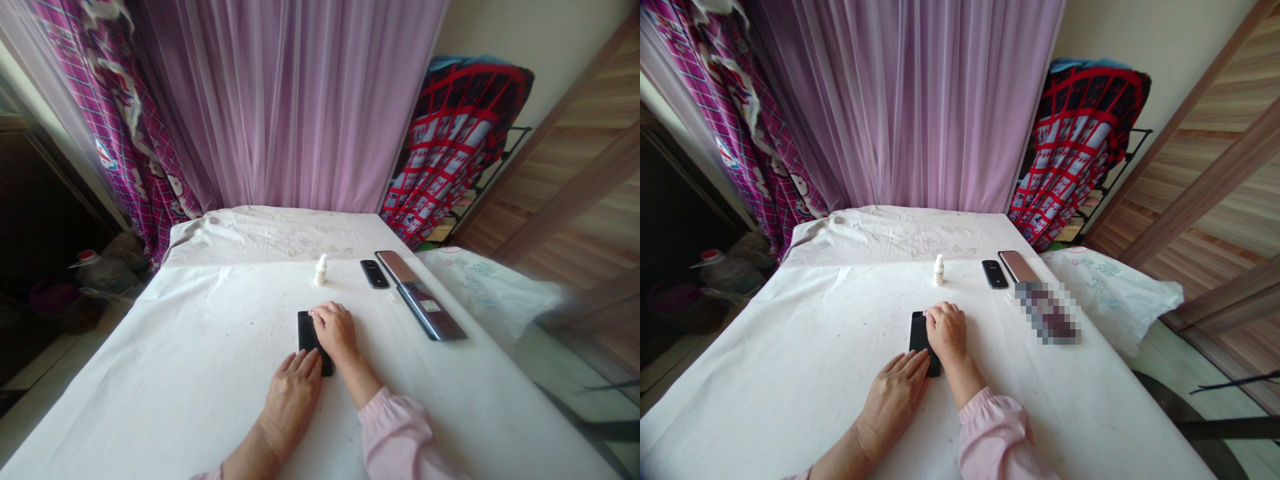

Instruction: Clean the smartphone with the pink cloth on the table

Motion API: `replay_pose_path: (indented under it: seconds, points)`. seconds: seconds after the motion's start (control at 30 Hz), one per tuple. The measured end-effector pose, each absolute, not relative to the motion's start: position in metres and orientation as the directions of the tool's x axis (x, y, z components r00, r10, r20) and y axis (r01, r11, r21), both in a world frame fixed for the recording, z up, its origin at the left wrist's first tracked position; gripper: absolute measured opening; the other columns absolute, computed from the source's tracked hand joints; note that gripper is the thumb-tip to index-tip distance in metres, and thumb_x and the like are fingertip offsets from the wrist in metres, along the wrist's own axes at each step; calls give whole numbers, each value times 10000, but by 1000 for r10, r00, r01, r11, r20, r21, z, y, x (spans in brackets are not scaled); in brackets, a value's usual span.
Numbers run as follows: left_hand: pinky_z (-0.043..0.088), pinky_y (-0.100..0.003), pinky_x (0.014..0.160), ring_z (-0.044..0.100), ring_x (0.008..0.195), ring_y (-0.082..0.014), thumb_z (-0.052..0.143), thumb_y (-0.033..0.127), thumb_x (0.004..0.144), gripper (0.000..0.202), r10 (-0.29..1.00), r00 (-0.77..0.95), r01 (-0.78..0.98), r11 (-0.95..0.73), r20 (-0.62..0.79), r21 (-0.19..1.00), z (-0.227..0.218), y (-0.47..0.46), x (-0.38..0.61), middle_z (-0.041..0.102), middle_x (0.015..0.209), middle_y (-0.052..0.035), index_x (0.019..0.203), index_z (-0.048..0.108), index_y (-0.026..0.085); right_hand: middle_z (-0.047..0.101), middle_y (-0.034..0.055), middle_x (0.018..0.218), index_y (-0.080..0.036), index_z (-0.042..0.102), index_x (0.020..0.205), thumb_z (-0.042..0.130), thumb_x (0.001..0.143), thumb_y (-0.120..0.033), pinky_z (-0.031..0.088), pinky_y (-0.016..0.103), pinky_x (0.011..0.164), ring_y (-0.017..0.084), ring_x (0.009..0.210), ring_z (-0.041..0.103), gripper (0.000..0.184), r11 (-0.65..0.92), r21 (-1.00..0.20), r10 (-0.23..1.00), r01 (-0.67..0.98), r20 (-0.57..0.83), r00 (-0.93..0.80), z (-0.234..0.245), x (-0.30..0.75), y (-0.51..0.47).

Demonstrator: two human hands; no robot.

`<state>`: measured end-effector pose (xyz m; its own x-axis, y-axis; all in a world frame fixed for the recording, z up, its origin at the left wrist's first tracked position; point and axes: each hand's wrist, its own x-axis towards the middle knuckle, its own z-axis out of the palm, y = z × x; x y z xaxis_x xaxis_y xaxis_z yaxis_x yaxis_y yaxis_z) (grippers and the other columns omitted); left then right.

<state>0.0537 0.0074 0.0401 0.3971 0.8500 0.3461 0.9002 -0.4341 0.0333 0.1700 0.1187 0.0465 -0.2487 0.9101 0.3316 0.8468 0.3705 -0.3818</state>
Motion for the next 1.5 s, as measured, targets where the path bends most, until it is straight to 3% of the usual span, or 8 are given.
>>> replay_pose_path:
  seconds: [0.9,1.5]
  points:
    - [570,-338,895,651,1123,-250,571,79,873,324,897,391,913,-406,204,32,43,8,54,667,1259,-96,1177,662,147,711,24,938,-257,743,888,605,885,-173,367,284,767,179,879,606,161,374,-378,900,847,369,-233,42,181,104]
    - [575,-325,874,653,1117,-236,507,59,885,327,872,418,901,-435,253,9,45,8,53,683,1228,-114,1163,663,132,719,28,970,-253,734,906,545,925,-186,393,279,798,181,892,603,202,333,-380,916,863,345,-202,43,180,105]
